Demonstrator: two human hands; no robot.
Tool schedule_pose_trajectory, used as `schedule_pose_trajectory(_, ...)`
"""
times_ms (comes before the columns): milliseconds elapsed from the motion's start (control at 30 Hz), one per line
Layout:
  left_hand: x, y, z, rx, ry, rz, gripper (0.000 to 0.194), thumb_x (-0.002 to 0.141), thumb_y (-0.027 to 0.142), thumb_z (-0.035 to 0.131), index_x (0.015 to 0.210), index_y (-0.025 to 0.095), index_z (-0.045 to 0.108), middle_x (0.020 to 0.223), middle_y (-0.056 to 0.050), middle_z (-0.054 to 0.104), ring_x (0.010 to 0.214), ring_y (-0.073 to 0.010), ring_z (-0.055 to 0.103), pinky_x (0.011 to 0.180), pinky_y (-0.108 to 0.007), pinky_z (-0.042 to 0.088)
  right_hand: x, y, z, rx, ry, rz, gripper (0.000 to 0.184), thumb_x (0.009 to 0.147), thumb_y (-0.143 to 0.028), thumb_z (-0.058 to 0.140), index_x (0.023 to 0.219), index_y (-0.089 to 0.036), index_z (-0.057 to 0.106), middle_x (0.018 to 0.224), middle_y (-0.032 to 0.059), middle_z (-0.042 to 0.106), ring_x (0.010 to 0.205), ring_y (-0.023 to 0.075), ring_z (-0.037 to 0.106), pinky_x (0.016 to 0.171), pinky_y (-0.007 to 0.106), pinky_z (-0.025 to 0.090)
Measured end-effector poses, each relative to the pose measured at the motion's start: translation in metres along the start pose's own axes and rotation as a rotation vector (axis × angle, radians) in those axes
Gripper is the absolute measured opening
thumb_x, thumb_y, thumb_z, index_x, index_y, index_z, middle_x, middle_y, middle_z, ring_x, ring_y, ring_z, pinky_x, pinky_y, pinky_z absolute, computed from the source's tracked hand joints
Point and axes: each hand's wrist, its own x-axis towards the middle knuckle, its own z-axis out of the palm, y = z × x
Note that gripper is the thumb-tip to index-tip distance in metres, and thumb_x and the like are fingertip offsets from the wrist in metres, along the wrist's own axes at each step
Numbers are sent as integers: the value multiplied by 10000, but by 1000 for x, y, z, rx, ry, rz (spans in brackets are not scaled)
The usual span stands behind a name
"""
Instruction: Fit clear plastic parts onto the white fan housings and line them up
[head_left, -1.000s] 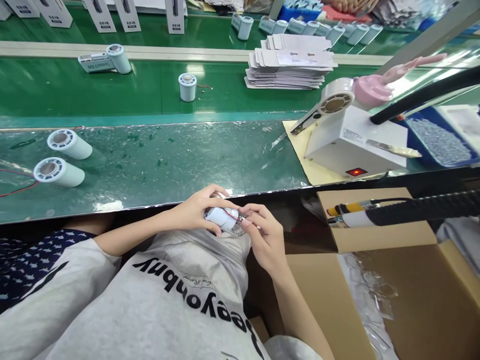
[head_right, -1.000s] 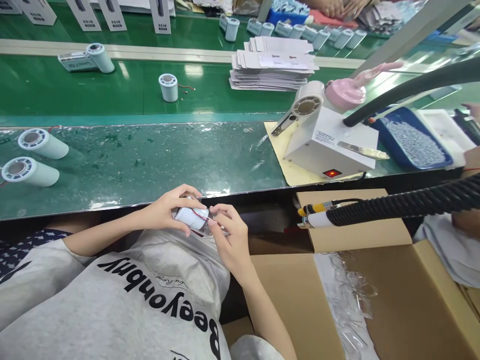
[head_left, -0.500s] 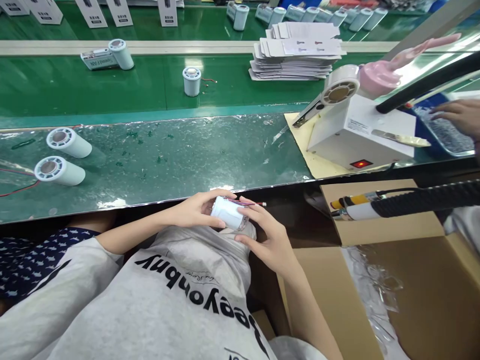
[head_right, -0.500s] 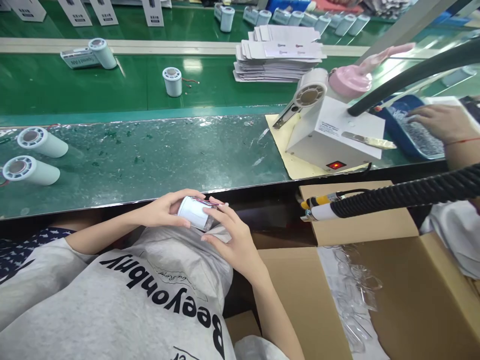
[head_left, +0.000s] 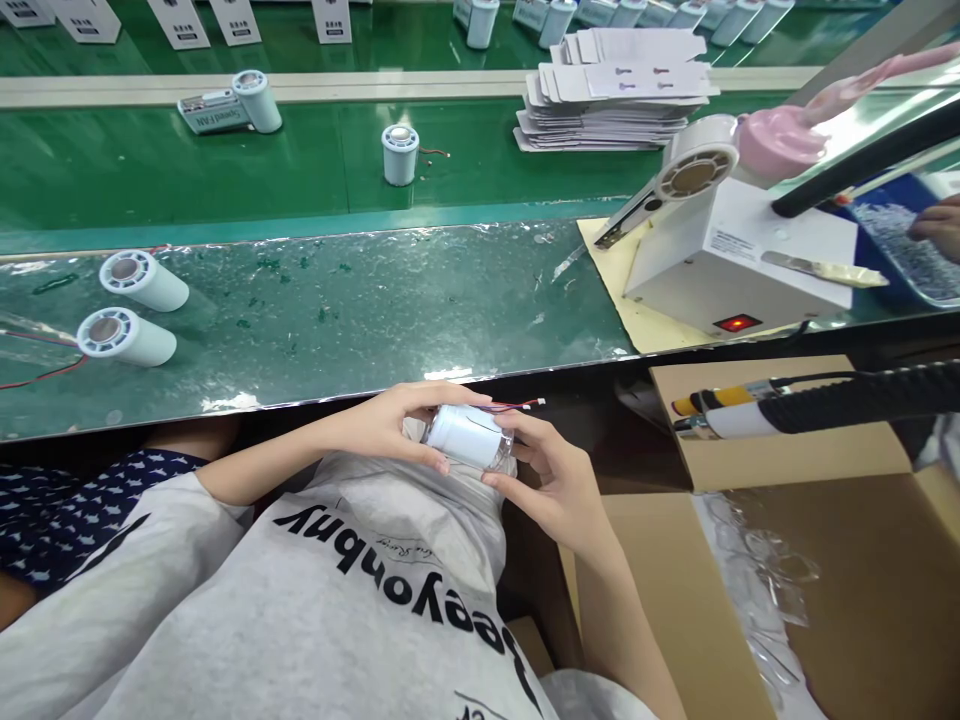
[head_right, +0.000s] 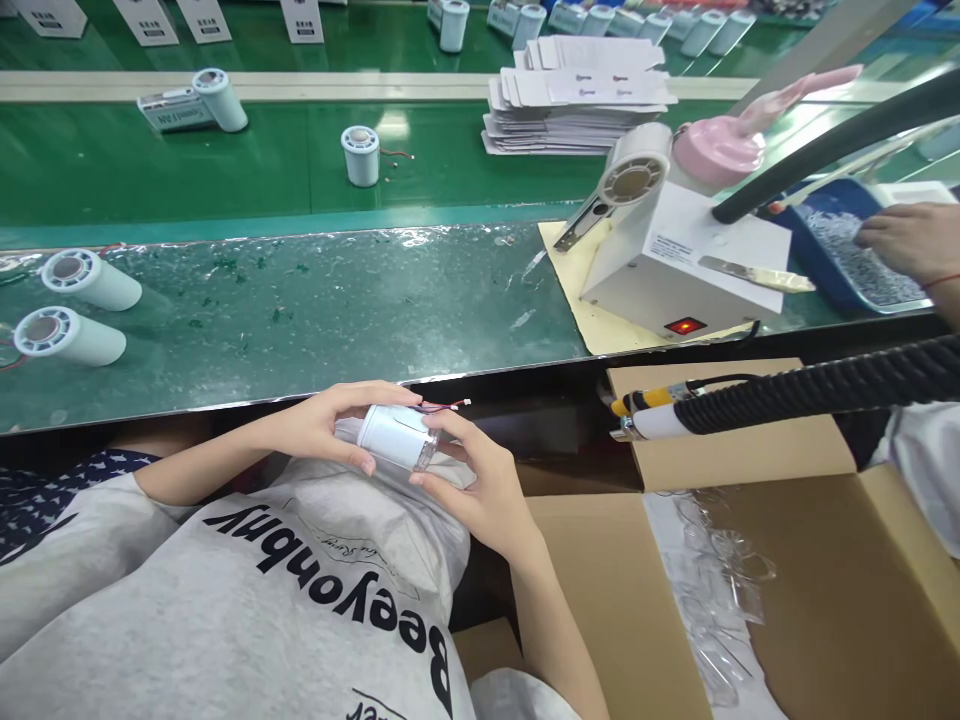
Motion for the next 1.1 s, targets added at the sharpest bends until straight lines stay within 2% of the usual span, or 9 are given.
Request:
schedule_pose_trajectory(300, -2, -2, -2, 113, 8, 17, 715, 800, 387, 905, 1465, 305, 656, 1531, -119, 636, 1434, -341, 584, 1218, -498, 460, 2, -4, 0, 160, -26, 153, 476, 855, -469, 868, 1251, -284, 678, 1241, 91, 748, 1135, 279, 760, 897, 404, 703)
schedule_pose_trajectory(533, -4, -2, -2, 132, -7, 32, 705, 816, 381, 893, 1472, 311, 646, 1537, -118, 628, 1443, -338, 575, 1220, -504, 459, 4, -2, 5, 304, -27, 236, 492, 842, -552, 862, 1206, -291, 660, 1125, 80, 758, 969, 241, 770, 774, 342, 682)
schedule_pose_trajectory(667, -4, -3, -2, 126, -16, 12, 706, 816, 393, 889, 1473, 310, 644, 1555, -121, 610, 1455, -344, 563, 1213, -506, 468, 5, 0, 6, 321, -25, 296, 532, 818, -633, 846, 1173, -283, 661, 1059, 74, 761, 900, 239, 757, 745, 346, 658)
schedule_pose_trajectory(1100, -5, -6, -4, 188, -29, 96, 735, 842, 368, 874, 1522, 302, 601, 1577, -117, 600, 1482, -321, 542, 1277, -494, 376, 9, 6, 15, 532, -35, 541, 613, 772, -748, 805, 1023, -220, 620, 767, 6, 705, 554, 162, 689, 530, 292, 631)
